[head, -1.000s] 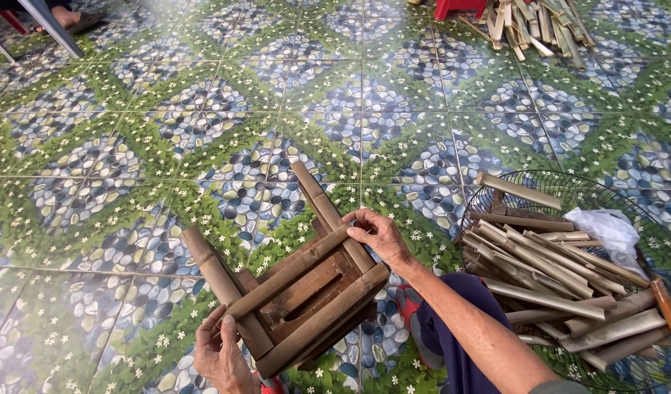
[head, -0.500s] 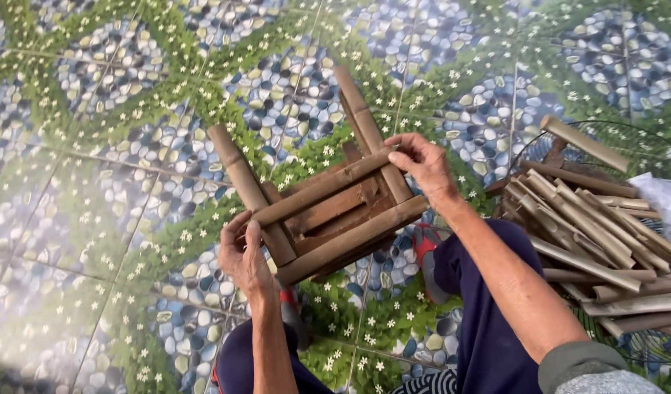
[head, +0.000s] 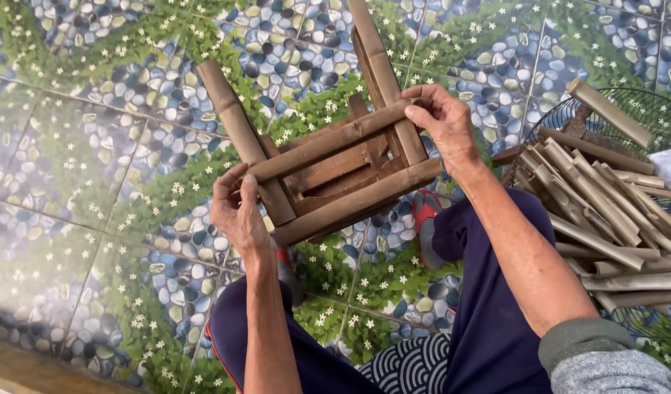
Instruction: The person assembles a small bamboo stool by fitting crossbars into the leg frame and securing them with a wooden peg. They use a hammer to drive the peg into place, completing the assembly of one joint.
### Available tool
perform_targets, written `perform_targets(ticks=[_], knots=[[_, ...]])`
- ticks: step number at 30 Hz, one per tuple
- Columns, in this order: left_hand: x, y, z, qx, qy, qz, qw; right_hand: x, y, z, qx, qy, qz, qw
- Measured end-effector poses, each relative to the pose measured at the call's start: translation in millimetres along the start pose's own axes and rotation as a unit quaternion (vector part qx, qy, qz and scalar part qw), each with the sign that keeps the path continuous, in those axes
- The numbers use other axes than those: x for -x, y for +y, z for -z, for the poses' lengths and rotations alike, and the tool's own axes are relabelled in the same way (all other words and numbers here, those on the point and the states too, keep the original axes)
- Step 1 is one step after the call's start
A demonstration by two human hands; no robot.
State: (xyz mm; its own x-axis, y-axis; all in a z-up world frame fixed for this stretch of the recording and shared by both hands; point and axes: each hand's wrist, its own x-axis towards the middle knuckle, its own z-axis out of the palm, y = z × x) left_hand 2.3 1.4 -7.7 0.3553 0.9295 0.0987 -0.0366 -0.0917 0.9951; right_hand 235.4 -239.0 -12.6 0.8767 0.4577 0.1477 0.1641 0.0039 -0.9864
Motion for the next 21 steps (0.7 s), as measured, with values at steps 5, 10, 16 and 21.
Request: perform_targets(ticks=[5,10,16,21], knots=[[1.1,2.6,-3.3,-0.004,-0.002,-0.003,1.000,0.8,-6.7,-4.2,-0.014,0.032,-0.023,0.999],[0.4,2.2,-3.3,-0.002,-0.003,-0.005,1.000,3.2,-13.4,-5.3,-0.019,0.029,-0.031,0.999],[3.0,25.9,4.0,0.025,-0.071,0.016,0.997,5.9,-23.8,0.8,-0.051,-0.024,-0.028,0.998],[2.1,25.2,4.0,0.033,-0.071,0.028,0.997,5.2,-23.7,0.6,-0.054,-0.026,-0.028,0.998]])
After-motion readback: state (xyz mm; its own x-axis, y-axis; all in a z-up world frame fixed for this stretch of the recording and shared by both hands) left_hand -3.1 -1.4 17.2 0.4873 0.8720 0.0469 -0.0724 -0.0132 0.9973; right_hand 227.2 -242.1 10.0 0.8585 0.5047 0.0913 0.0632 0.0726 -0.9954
